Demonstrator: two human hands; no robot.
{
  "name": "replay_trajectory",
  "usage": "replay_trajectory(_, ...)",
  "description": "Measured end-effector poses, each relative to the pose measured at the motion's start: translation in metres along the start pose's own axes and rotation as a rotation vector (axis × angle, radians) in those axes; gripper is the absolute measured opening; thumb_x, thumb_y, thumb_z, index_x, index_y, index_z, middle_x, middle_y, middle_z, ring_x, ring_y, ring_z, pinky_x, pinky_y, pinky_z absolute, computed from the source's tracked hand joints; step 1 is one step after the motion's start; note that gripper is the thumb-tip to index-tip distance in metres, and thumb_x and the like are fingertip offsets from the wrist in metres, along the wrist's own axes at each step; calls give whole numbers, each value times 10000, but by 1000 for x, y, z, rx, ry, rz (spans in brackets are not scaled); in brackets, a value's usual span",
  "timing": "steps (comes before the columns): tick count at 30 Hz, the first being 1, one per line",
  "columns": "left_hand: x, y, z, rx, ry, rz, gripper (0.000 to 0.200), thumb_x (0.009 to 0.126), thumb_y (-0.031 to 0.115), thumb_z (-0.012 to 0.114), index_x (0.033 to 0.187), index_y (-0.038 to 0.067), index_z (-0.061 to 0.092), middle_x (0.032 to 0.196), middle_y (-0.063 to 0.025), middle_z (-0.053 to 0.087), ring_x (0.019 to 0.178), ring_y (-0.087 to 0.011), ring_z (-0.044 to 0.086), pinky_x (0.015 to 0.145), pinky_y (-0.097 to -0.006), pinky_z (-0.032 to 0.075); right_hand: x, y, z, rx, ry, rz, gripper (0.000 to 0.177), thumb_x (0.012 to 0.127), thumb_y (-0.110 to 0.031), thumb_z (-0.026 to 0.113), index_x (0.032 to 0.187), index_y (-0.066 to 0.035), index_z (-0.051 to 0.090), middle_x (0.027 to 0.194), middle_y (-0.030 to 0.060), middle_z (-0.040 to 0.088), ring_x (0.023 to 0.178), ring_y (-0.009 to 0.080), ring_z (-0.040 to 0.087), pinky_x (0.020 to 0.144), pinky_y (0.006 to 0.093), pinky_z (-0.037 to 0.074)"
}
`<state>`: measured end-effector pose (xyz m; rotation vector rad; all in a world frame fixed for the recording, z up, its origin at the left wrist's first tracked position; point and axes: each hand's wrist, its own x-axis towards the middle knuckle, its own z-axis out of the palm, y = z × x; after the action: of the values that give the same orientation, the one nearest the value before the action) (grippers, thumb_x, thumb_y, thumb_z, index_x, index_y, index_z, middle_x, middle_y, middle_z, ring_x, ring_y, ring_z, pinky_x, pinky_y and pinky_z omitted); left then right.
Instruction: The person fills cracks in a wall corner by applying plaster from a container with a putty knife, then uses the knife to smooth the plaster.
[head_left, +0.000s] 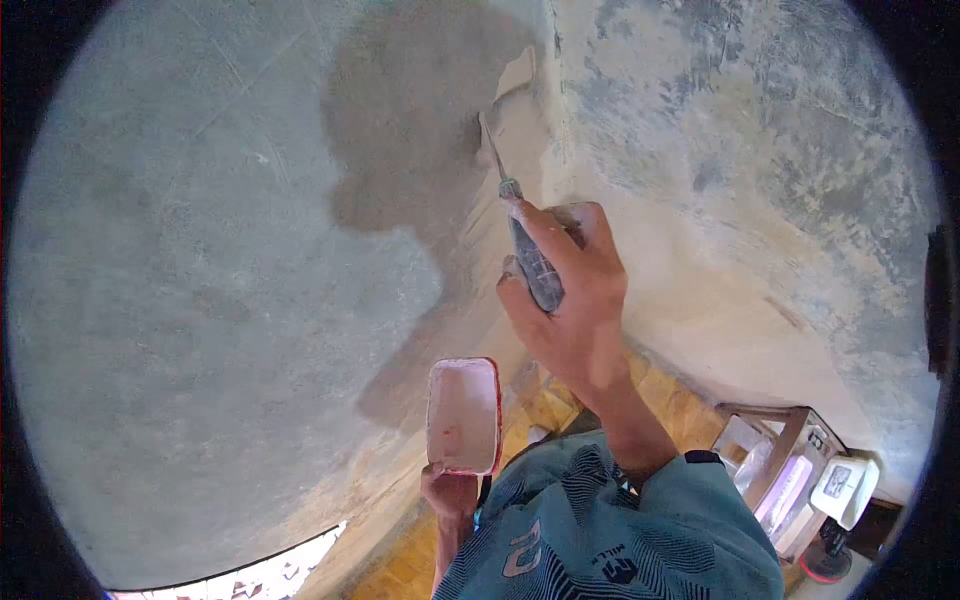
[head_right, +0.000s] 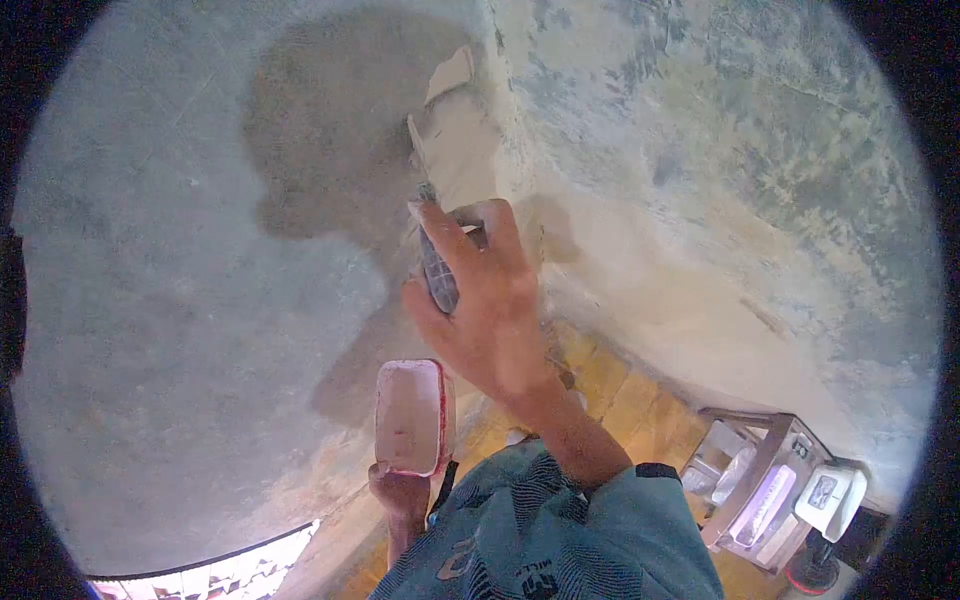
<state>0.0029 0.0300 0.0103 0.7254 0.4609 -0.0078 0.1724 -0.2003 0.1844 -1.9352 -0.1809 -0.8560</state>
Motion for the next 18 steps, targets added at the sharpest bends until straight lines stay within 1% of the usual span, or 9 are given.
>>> replay_trajectory(1, 0, 0, -3, 2, 0, -3, 640, 710, 286, 622, 1274, 0, 518, 1240, -121, 582, 1148, -280, 544, 991, -429, 419, -1, 0, -3, 4, 3, -18, 486, 705, -55, 686, 1187, -46, 622, 989, 158, 521, 815, 314, 590, 730, 367, 501)
replay_trajectory(4, 0, 3, -1, 0, -12, -9, 637, 715, 284, 623, 1277, 2, 521, 1243, -119, 584, 1155, -279, 541, 995, -429, 415, 2, 7, -15, 122, 30, -33, 454, 716, 47, 609, 1163, -23, 645, 934, 113, 573, 762, 191, 571, 671, 296, 473)
replay_trajectory(7, 2, 3, 0, 2, -42, -5, 633, 722, 280, 622, 1282, 4, 523, 1253, -118, 583, 1163, -277, 539, 998, -429, 412, 5, 27, -25, 308, 14, 194, 435, 749, -2, 597, 1178, -53, 647, 941, 95, 613, 776, 173, 577, 692, 284, 474)
replay_trajectory(10, 1, 1, -1, -17, -24, -19, 630, 727, 279, 619, 1285, 4, 524, 1269, -118, 578, 1167, -279, 537, 1004, -428, 407, 15, 48, -42, 697, -19, 452, 400, 812, -14, 539, 1202, -15, 629, 1035, 69, 645, 767, 113, 562, 683, 259, 476)
replay_trajectory(13, 4, -1, -5, -19, -16, -23, 643, 729, 285, 621, 1296, 3, 512, 1277, -120, 572, 1174, -278, 532, 1008, -424, 402, 12, 83, -51, 1060, 1, 576, 404, 854, -43, 509, 1244, 27, 583, 1117, 60, 637, 772, 99, 561, 682, 228, 478)
replay_trajectory(16, 4, 0, 12, -1, -52, 3, 664, 724, 289, 627, 1308, 2, 497, 1288, -122, 564, 1184, -275, 524, 1006, -417, 399, 3, 101, -49, 1255, 137, 590, 414, 883, -84, 514, 1274, 49, 536, 1079, 66, 633, 800, 101, 570, 692, 237, 493)
replay_trajectory(18, 4, -2, 9, 5, -65, -11, 678, 723, 295, 628, 1315, -1, 486, 1295, -125, 557, 1190, -275, 518, 1006, -416, 397, -5, 117, -47, 1307, 214, 618, 419, 887, -96, 528, 1281, 46, 523, 1058, 69, 627, 819, 108, 575, 715, 249, 499)
